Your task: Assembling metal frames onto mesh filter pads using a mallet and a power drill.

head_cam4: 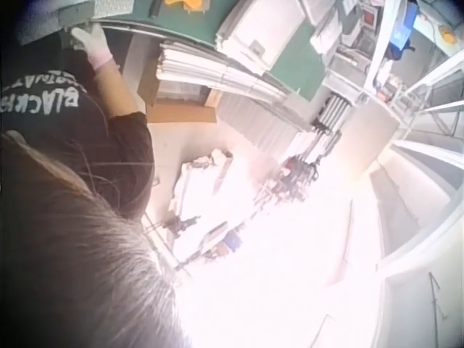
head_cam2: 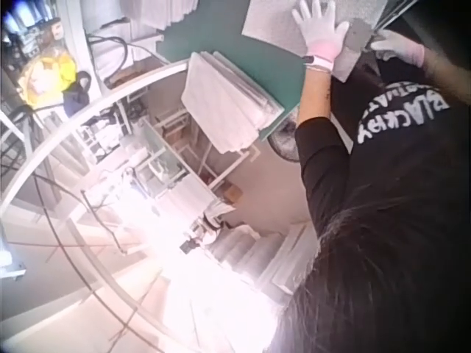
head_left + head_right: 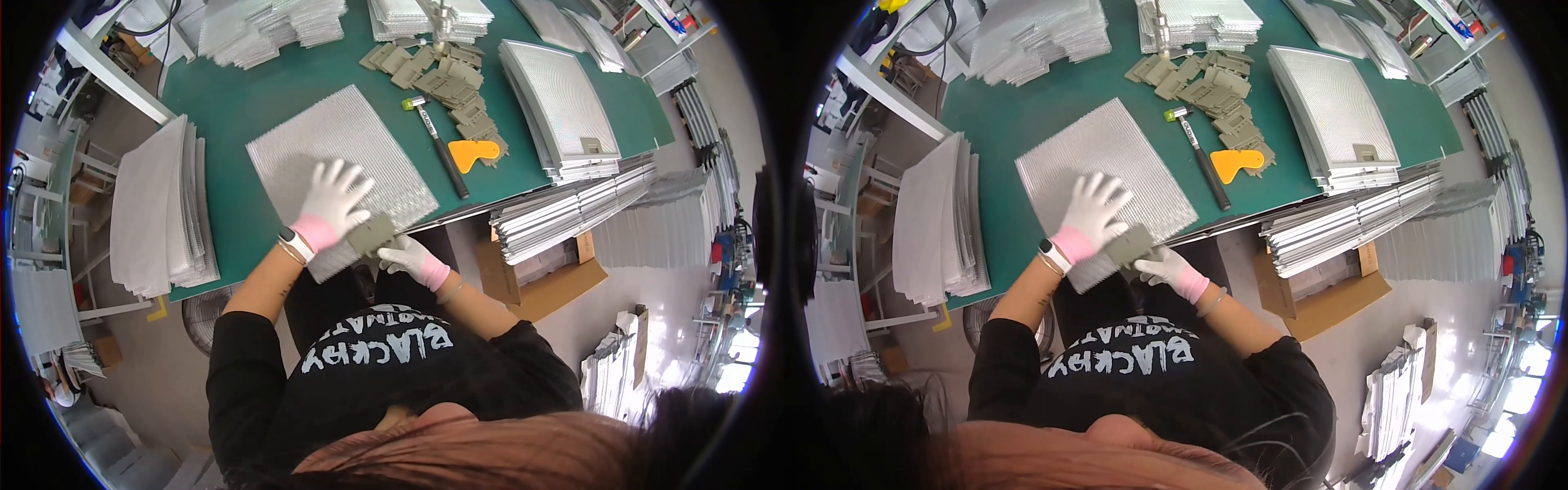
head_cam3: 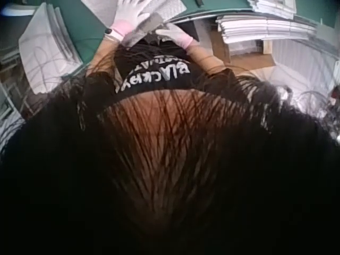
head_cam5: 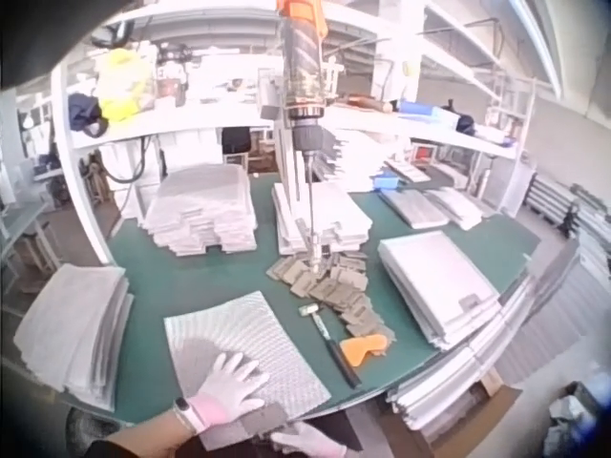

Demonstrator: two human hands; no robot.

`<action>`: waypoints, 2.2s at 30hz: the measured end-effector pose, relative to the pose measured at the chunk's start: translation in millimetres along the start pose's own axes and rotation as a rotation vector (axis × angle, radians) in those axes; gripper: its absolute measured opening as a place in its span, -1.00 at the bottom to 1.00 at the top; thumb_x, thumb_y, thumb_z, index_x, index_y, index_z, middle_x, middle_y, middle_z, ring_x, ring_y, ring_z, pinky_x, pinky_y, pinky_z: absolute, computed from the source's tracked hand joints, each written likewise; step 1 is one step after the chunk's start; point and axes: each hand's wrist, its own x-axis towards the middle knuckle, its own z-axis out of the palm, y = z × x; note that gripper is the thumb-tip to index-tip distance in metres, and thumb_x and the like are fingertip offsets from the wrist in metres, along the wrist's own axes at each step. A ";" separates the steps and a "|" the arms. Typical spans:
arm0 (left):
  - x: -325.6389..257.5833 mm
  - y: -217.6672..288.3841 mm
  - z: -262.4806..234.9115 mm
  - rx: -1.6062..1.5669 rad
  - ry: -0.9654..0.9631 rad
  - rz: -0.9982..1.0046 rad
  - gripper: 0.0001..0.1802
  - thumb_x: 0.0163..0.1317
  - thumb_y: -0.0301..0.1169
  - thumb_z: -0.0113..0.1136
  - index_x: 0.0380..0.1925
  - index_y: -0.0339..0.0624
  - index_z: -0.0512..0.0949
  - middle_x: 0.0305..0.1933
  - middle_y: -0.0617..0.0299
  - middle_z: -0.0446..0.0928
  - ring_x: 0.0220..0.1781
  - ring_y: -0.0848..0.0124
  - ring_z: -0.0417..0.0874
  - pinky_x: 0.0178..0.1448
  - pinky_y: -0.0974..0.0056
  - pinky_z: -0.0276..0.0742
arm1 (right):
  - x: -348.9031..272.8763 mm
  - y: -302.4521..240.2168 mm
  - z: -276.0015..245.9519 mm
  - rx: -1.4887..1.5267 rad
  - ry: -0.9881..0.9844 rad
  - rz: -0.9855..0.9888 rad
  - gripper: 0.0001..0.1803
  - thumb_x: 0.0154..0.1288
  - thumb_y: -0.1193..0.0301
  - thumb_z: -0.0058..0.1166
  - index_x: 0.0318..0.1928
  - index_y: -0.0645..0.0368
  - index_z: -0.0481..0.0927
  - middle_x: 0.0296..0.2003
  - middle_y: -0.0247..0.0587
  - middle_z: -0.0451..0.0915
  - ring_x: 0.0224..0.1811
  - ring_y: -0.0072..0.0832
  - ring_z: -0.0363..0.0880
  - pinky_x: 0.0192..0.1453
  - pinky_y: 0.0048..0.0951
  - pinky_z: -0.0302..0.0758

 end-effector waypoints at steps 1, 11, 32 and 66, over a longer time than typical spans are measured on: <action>2.9 -3.2 -10.3 0.103 -0.015 -0.045 -0.35 0.26 -0.02 0.16 0.34 0.07 0.39 0.45 0.00 0.25 0.47 -0.12 0.17 0.52 -0.27 -0.05 | -3.9 -1.0 0.9 0.002 0.104 -0.002 -0.53 0.22 0.16 0.32 0.00 0.21 0.55 -0.28 -0.28 0.61 -0.35 -0.50 0.60 -0.32 -0.51 0.56; -123.5 103.0 144.9 -1.790 -0.546 -0.631 -0.35 0.49 -0.06 0.01 0.42 -0.19 0.22 0.35 0.12 0.43 0.27 0.24 0.54 0.28 0.21 0.50 | 25.6 60.6 -171.3 0.739 0.620 -0.242 -0.91 0.48 0.43 0.03 -0.06 0.07 0.47 -0.30 -0.37 0.53 -0.35 -0.55 0.50 -0.32 -0.57 0.43; -195.2 51.1 -55.3 -1.259 0.291 -0.802 -0.62 0.42 -0.32 -0.10 -0.53 -0.27 0.53 -0.72 0.32 0.38 -0.71 0.58 0.34 -0.59 0.43 0.23 | -148.7 -204.0 -109.1 0.702 0.196 -1.171 -0.77 0.48 0.25 -0.01 -0.33 0.06 0.39 -0.45 -0.39 0.36 -0.44 -0.58 0.27 -0.34 -0.52 0.38; 46.1 70.7 77.4 -2.575 0.523 -0.289 -0.48 0.56 -0.09 -0.21 0.35 -0.15 0.28 0.39 0.12 0.35 0.37 0.11 0.36 0.44 0.02 0.34 | -38.8 -5.1 12.0 0.213 0.037 -0.427 -0.42 0.57 0.49 -0.30 0.52 0.22 0.02 -0.38 -0.34 0.42 -0.60 -0.69 0.26 -0.38 -0.54 0.48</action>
